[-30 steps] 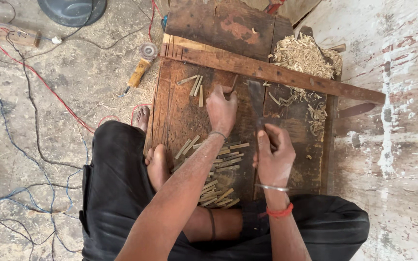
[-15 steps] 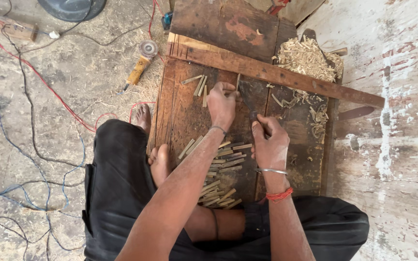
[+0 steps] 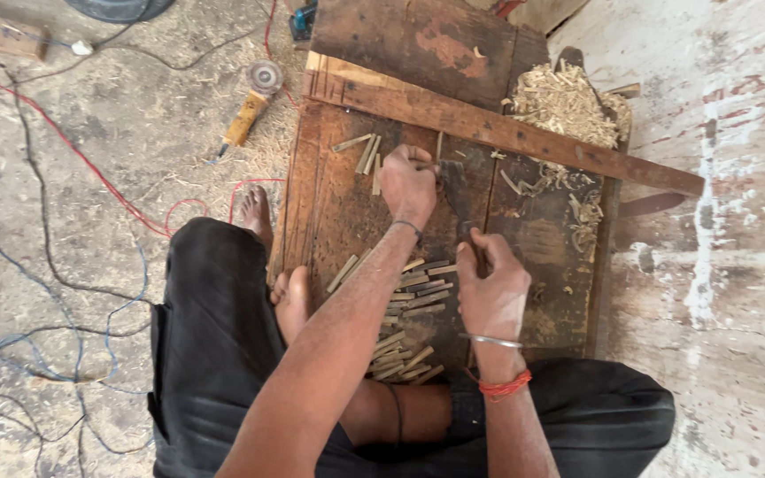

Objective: The person sits on the floor at a low wooden workbench and cuts small wooden sticks into short pieces with a knife, one stick at a time, placing the cut pieces in a growing pile on the bench.

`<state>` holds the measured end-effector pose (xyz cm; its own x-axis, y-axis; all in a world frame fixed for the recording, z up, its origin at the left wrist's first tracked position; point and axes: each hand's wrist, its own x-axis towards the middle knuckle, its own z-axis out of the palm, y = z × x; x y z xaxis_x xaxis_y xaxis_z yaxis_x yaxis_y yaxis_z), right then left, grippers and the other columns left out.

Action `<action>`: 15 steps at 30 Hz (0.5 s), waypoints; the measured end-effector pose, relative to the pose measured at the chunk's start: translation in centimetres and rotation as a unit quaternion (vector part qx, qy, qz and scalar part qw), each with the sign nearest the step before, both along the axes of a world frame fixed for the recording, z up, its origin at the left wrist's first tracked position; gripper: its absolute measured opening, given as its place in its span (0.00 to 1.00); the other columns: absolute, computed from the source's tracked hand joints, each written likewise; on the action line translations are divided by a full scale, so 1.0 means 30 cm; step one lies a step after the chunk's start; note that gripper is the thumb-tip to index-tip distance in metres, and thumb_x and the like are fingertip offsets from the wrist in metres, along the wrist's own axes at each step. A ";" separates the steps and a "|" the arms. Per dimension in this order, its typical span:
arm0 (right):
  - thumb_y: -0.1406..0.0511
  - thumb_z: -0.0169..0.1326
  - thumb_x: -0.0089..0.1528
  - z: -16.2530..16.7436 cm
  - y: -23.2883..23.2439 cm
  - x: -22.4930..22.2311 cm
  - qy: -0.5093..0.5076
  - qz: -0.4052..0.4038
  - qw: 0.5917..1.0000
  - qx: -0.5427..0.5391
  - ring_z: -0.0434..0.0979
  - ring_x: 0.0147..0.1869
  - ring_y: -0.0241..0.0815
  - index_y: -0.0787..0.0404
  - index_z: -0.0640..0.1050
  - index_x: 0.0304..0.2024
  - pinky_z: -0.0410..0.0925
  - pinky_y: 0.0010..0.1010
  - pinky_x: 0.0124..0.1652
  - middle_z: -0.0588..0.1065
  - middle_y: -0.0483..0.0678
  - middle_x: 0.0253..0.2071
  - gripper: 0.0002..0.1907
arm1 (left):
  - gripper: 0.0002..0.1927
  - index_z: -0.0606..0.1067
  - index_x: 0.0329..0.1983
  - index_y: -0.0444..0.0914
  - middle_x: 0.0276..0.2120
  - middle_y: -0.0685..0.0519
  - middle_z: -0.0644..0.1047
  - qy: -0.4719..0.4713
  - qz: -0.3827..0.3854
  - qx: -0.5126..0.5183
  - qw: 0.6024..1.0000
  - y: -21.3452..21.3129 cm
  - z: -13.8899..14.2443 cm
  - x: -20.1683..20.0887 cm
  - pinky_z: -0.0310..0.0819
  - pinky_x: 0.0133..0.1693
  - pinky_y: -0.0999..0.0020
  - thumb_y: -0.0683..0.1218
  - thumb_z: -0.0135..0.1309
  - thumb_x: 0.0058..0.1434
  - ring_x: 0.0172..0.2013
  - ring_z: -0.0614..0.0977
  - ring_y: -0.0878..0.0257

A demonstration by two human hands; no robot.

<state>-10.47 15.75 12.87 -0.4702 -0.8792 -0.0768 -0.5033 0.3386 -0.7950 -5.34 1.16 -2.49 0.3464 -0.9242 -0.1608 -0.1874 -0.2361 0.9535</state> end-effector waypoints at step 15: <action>0.67 0.59 0.63 -0.078 -0.010 0.008 0.106 0.010 0.994 -0.002 0.82 0.33 0.46 0.67 0.81 0.46 0.72 0.36 0.36 0.79 0.58 0.30 0.11 | 0.07 0.77 0.28 0.34 0.26 0.44 0.81 0.026 0.021 0.005 0.999 -0.006 -0.001 -0.010 0.78 0.37 0.57 0.33 0.57 0.45 0.32 0.85 0.49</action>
<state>-10.22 15.43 10.54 -0.4577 -0.8887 0.0258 -0.6660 0.3235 -0.6722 -5.64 0.97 -2.52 0.3757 -0.9074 -0.1885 -0.1276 -0.2521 0.9593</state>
